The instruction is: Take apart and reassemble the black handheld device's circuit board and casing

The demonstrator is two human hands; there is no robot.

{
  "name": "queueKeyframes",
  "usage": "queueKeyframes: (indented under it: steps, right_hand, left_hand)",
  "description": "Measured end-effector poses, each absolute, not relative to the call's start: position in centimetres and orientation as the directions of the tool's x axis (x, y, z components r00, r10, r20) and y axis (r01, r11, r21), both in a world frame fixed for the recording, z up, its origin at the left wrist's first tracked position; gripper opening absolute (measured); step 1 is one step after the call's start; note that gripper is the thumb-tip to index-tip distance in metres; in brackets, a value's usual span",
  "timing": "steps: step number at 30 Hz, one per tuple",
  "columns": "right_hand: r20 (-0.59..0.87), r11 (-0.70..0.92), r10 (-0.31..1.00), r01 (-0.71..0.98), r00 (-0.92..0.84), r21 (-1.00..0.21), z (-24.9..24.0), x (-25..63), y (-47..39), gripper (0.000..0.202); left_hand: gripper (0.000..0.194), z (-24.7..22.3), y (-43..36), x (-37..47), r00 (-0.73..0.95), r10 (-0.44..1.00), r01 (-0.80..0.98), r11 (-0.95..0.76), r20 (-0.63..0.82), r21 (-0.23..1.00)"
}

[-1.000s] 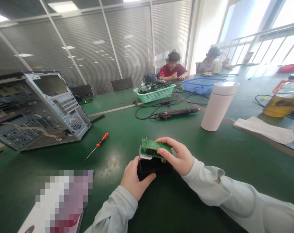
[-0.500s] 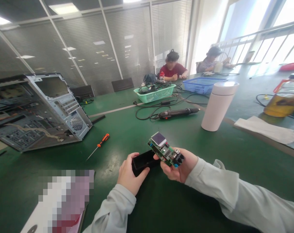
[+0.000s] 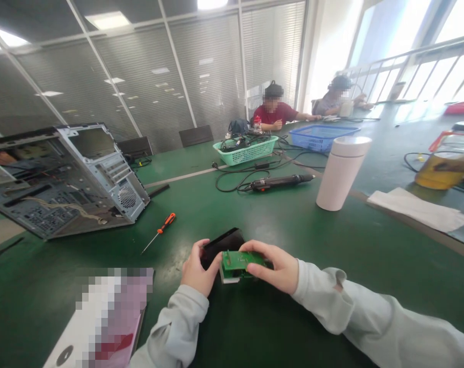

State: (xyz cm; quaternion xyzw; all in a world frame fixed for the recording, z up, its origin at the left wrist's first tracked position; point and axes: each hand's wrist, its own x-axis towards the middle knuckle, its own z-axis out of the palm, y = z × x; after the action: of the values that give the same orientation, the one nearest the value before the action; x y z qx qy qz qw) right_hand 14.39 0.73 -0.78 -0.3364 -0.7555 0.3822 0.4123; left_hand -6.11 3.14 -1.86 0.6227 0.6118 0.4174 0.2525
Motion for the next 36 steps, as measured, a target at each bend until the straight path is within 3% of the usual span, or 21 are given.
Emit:
queueKeyframes:
  steps: [4,9,11,14,19,21,25,29,36]
  right_hand:
    - [0.430,0.696,0.696,0.392,-0.575,-0.601,-1.0,14.6,0.4,0.032]
    - [0.503,0.748,0.657,0.404,-0.561,-0.526,-0.1,14.9,0.3,0.037]
    - [0.546,0.684,0.730,0.458,-0.412,-0.568,0.2,15.1,0.5,0.033]
    - [0.517,0.532,0.837,0.498,-0.182,-0.685,-0.1,15.1,1.1,0.030]
    - [0.281,0.326,0.940,0.258,-0.195,-0.909,-1.7,14.2,2.8,0.054]
    - [0.208,0.240,0.959,0.158,-0.194,-0.958,-2.1,13.8,3.3,0.055]
    - [0.054,0.045,0.990,-0.075,-0.129,-0.996,-1.9,13.8,4.0,0.062]
    - [-0.094,-0.104,0.988,-0.070,-0.125,-0.992,-1.1,14.3,4.3,0.065]
    - [-0.109,-0.127,0.980,-0.105,-0.164,-0.986,-0.8,14.3,4.0,0.062]
  left_hand:
    - [0.045,-1.7,3.7,-6.5,-0.116,0.982,0.430,-0.085,0.149,0.899]
    - [0.039,-0.6,3.5,-6.4,-0.098,0.987,0.392,-0.081,0.129,0.916]
    - [0.042,-0.1,3.3,-6.3,-0.133,0.980,0.408,-0.080,0.145,0.909]
    - [0.051,0.3,3.3,-6.3,-0.188,0.981,0.389,0.038,0.039,0.920]
    - [0.058,-0.1,3.5,-6.0,-0.167,0.967,0.280,0.233,-0.192,0.931]
    - [0.060,-0.3,3.2,-5.7,-0.149,0.975,0.262,0.200,-0.165,0.944]
    - [0.065,-0.3,2.6,-5.1,0.011,1.000,0.251,-0.022,0.020,0.968]
    - [0.063,-0.1,2.4,-4.9,0.097,0.993,0.245,-0.092,0.070,0.965]
    - [0.067,0.1,2.6,-4.9,0.098,0.993,0.282,-0.084,0.059,0.956]
